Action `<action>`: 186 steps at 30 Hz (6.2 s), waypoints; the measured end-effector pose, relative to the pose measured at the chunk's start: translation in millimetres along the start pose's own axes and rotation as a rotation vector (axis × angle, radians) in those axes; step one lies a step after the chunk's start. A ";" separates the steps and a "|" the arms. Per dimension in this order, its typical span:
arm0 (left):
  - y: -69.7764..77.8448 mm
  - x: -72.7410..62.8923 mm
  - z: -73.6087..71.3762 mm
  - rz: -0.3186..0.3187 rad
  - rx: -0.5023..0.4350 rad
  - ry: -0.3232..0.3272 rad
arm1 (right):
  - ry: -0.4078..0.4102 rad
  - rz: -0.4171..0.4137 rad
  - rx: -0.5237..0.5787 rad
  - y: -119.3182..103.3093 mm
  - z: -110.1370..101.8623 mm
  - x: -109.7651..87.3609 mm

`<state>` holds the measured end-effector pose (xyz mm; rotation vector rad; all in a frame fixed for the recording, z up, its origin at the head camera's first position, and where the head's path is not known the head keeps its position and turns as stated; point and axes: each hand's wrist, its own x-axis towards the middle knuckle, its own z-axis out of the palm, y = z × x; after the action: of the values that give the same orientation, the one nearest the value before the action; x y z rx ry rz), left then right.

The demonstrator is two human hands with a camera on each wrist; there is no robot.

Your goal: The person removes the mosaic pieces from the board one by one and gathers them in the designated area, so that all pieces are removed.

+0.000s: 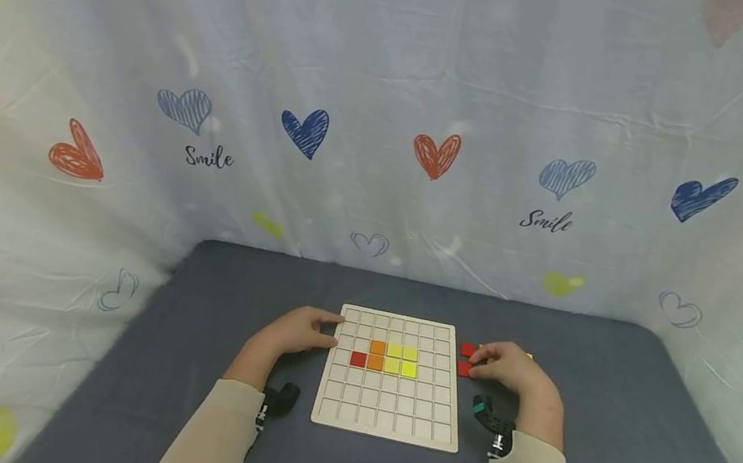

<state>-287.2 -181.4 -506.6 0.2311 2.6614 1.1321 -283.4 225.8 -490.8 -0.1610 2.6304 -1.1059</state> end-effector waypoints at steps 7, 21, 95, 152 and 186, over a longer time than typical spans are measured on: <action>-1.2 0.7 -0.4 0.000 -0.001 -0.012 | 0.009 0.010 -0.022 -1.7 -1.1 -2.6; -0.5 -0.5 -1.1 0.004 -0.002 -0.010 | 0.102 -0.037 -0.009 -22.7 -17.3 -9.8; 0.3 -0.1 -1.1 0.013 -0.015 -0.009 | 0.118 -0.354 -0.325 -110.6 104.4 26.7; 0.3 -1.0 -0.8 0.016 -0.005 -0.011 | 0.179 -0.196 0.049 -50.0 -35.6 -31.2; -0.4 -0.9 0.1 0.014 0.005 0.002 | -0.047 0.143 0.073 14.7 -25.2 -16.2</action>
<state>-286.3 -181.9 -506.9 0.2500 2.6689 1.1306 -275.4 256.6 -481.0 0.0156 2.5124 -1.1337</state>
